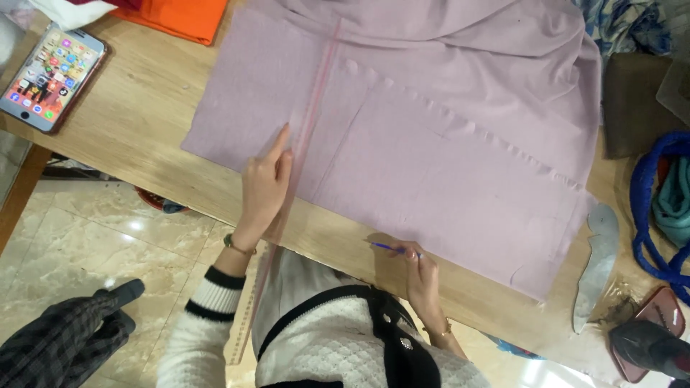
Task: The person measures and marks a piece of light purple fabric using a ruler and a pen. They then use a curved pattern piece to trace a neckline shape onto the fabric. Finally, they use scissors to cut the fabric along the marked lines, separating the patterned piece from the rest of the material.
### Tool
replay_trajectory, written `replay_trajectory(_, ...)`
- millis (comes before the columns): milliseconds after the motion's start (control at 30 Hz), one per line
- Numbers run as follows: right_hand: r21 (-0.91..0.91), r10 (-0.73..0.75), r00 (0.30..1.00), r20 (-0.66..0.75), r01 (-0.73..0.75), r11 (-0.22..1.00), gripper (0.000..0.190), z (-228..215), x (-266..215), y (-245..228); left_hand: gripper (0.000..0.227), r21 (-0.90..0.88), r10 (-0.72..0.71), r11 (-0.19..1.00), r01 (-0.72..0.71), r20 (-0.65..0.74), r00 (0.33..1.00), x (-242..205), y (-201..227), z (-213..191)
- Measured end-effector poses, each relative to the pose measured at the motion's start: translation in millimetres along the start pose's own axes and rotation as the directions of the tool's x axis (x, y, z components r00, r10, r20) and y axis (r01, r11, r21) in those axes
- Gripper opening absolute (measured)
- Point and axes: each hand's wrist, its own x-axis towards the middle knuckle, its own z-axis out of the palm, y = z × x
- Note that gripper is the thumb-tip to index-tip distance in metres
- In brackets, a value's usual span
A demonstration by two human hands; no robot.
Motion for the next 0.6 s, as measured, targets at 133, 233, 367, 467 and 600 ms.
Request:
replay_trajectory(133, 0.015, -0.019, 1.0, -0.005, 0.019, 1.0, 0.044, 7.8, -0.6, 3.0, 0.048, -0.042, -0.011, 0.999, 0.011, -0.008, 1.0, -21.1, -32.9, 15.2)
replay_trajectory(233, -0.008, -0.111, 0.993, -0.029, 0.111, 0.994, 0.038, 11.4, -0.2, -8.5, 0.049, -0.024, -0.058, 0.998, 0.06, 0.074, 0.996, -28.9, -20.8, 12.6)
replay_trajectory(367, -0.018, -0.22, 0.97, -0.104, 0.219, 0.976, 0.028, -4.4, -1.2, -15.5, 0.055, -0.017, 0.043, 0.999, -0.039, 0.393, 0.918, -32.7, -0.5, 16.7)
replay_trajectory(467, -0.098, -0.249, 0.948, -0.198, 0.234, 0.967, 0.032, -23.2, -5.7, 10.8, 0.052, -0.008, 0.183, 0.977, -0.213, 0.543, 0.82, -36.9, 23.0, 21.8)
replay_trajectory(600, -0.289, -0.161, 0.929, -0.333, 0.062, 0.955, 0.032, -60.0, -12.9, 55.3, 0.042, 0.013, 0.359, 0.9, -0.436, 0.548, 0.756, -37.6, 67.7, 19.2)
